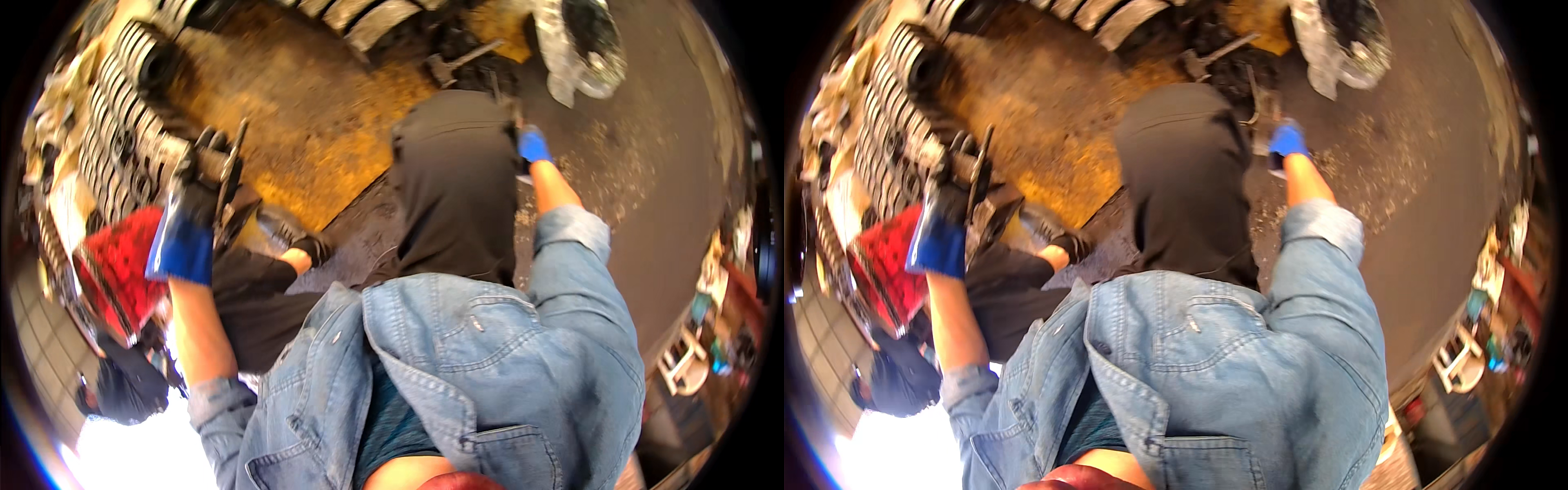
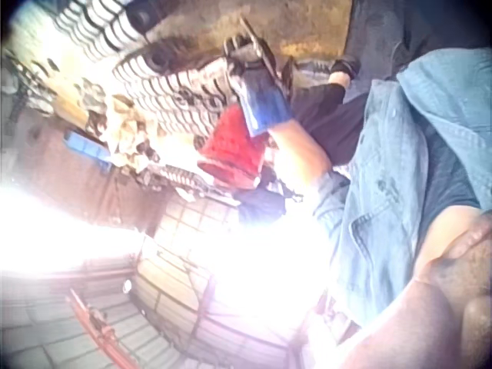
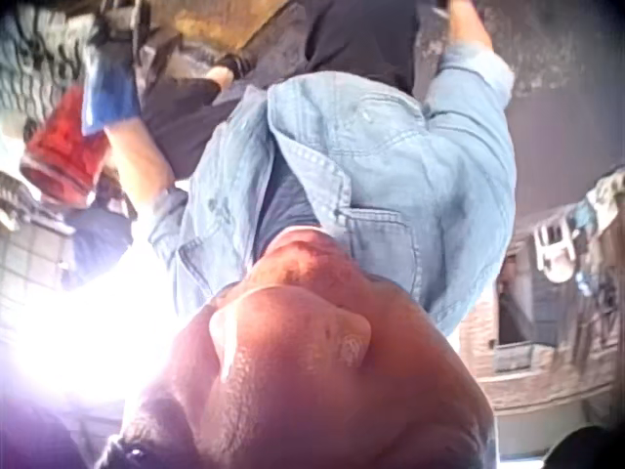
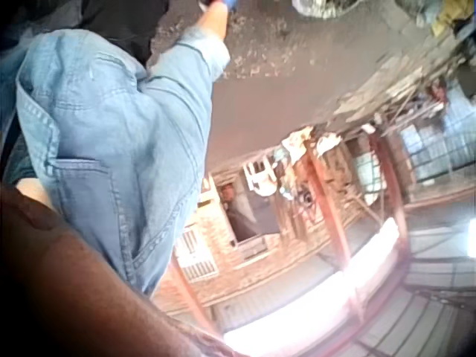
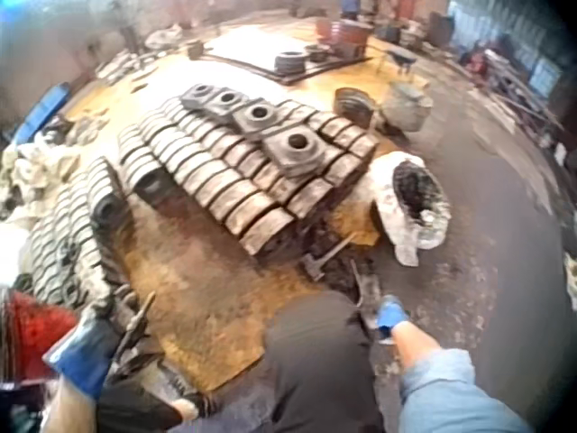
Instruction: The person sits on the floor and cleans metal parts using a scraper and a rag. They scrape the surface of the parts to remove residue and then wipe them with a cloth. The person handles the parts one at a time, occasionally picking up and inspecting them before placing them back down.
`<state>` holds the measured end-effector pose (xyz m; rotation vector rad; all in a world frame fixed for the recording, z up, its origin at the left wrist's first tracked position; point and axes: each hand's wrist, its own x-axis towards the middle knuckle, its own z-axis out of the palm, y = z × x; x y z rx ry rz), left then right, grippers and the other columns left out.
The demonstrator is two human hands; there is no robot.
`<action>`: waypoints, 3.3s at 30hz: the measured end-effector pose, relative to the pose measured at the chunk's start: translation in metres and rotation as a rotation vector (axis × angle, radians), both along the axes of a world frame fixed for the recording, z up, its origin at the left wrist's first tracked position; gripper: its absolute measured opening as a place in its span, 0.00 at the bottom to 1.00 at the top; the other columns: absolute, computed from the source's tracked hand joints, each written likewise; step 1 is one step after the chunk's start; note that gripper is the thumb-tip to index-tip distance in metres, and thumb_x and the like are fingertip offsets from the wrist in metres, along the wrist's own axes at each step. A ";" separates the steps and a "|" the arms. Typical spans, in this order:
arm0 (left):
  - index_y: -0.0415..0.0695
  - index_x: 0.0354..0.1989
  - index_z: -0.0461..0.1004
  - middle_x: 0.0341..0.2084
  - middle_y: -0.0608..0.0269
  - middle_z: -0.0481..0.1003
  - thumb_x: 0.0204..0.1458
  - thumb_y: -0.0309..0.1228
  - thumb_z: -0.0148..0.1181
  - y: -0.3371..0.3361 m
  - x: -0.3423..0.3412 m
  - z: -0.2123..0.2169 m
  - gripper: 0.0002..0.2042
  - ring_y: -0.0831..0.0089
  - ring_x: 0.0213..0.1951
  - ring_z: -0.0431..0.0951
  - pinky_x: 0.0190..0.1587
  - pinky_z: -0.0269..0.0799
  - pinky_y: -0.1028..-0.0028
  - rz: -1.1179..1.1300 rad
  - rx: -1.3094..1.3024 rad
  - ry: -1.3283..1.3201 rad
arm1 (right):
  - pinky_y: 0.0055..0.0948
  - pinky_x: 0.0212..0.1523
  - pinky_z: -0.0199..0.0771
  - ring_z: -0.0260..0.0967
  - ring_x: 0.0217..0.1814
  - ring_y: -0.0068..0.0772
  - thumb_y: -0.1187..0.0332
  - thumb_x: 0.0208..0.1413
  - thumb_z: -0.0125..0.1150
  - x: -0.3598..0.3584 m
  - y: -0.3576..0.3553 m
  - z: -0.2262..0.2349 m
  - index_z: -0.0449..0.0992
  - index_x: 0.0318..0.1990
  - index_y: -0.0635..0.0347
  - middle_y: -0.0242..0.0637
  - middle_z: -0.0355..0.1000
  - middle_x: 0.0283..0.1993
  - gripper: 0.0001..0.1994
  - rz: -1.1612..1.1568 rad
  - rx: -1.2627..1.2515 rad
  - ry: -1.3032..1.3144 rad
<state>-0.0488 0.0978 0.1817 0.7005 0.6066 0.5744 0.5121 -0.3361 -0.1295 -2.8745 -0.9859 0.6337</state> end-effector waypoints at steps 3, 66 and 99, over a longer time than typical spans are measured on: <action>0.32 0.61 0.61 0.58 0.46 0.67 0.60 0.25 0.45 -0.010 -0.005 0.019 0.21 0.55 0.58 0.69 0.63 0.64 0.61 0.043 -0.015 -0.115 | 0.35 0.27 0.73 0.73 0.27 0.34 0.64 0.50 0.63 -0.017 0.018 0.061 0.77 0.39 0.64 0.42 0.75 0.28 0.13 -0.656 0.209 0.450; 0.33 0.50 0.74 0.40 0.56 0.79 0.56 0.30 0.57 -0.022 0.066 0.035 0.16 0.72 0.42 0.79 0.48 0.73 0.74 -0.368 0.601 0.417 | 0.30 0.35 0.74 0.75 0.40 0.31 0.62 0.63 0.49 -0.267 0.355 0.339 0.74 0.55 0.36 0.34 0.76 0.42 0.15 1.110 0.331 -0.349; 0.34 0.51 0.72 0.32 0.64 0.78 0.60 0.33 0.56 -0.028 0.085 0.039 0.17 0.74 0.34 0.77 0.37 0.74 0.75 -0.319 0.236 0.382 | 0.38 0.37 0.76 0.75 0.38 0.38 0.64 0.60 0.51 -0.244 0.379 0.337 0.72 0.56 0.40 0.36 0.77 0.40 0.17 0.853 0.367 -0.219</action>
